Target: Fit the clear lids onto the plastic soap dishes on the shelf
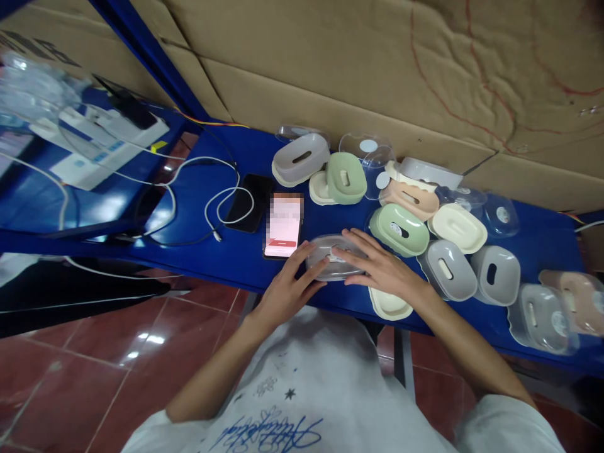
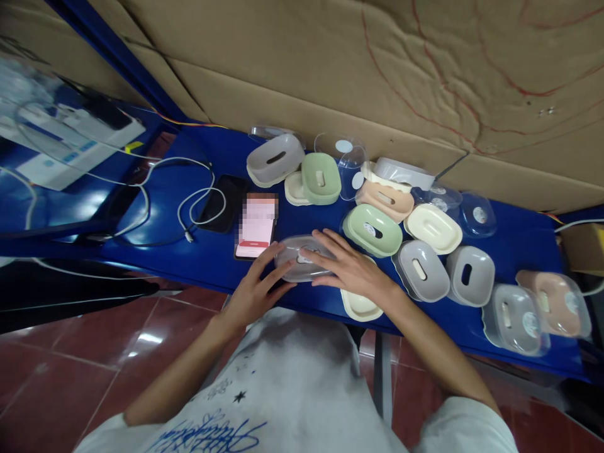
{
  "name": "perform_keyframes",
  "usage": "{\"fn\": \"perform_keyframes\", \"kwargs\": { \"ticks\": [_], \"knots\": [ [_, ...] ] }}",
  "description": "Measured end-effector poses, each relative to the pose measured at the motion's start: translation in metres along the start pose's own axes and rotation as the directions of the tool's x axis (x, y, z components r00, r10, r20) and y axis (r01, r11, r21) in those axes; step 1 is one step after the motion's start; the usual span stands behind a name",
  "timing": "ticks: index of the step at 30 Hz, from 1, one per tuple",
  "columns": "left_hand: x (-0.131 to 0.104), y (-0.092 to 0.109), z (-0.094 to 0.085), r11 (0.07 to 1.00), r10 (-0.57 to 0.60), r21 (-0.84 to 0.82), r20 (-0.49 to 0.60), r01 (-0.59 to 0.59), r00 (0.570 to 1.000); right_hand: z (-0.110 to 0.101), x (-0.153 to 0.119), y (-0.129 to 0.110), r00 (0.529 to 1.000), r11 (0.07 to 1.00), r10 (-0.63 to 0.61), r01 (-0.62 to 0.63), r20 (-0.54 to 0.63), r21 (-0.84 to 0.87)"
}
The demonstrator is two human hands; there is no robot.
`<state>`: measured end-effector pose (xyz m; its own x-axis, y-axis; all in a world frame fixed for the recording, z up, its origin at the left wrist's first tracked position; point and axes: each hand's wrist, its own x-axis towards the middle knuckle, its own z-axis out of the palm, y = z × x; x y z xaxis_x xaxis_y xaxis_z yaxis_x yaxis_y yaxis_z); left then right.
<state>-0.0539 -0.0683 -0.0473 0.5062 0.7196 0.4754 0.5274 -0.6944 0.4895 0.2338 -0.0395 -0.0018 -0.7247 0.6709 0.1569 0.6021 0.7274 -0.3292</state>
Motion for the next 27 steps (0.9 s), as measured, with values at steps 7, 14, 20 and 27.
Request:
{"fn": "perform_keyframes", "kwargs": {
  "ticks": [7,14,20,27],
  "knots": [
    [0.003,-0.002,-0.002,0.999,-0.022,-0.029,-0.01,0.022,1.0,-0.002,0.004,-0.004,0.999,0.996,-0.007,0.011,0.044,-0.088],
    [0.005,0.019,-0.007,0.996,0.072,0.064,-0.274,-0.056,0.959,-0.01,0.006,-0.004,0.997,0.998,0.049,-0.052,-0.067,-0.044],
    [0.04,0.055,0.008,0.907,0.42,-0.048,0.197,-0.419,0.886,-0.073,-0.049,-0.009,0.791,0.871,0.32,-0.463,-0.522,-0.167],
    [0.062,0.049,0.025,0.897,0.409,-0.019,0.413,-0.442,0.814,-0.138,-0.224,0.113,0.346,0.329,0.509,-0.924,-0.788,-0.193]
  ]
}}
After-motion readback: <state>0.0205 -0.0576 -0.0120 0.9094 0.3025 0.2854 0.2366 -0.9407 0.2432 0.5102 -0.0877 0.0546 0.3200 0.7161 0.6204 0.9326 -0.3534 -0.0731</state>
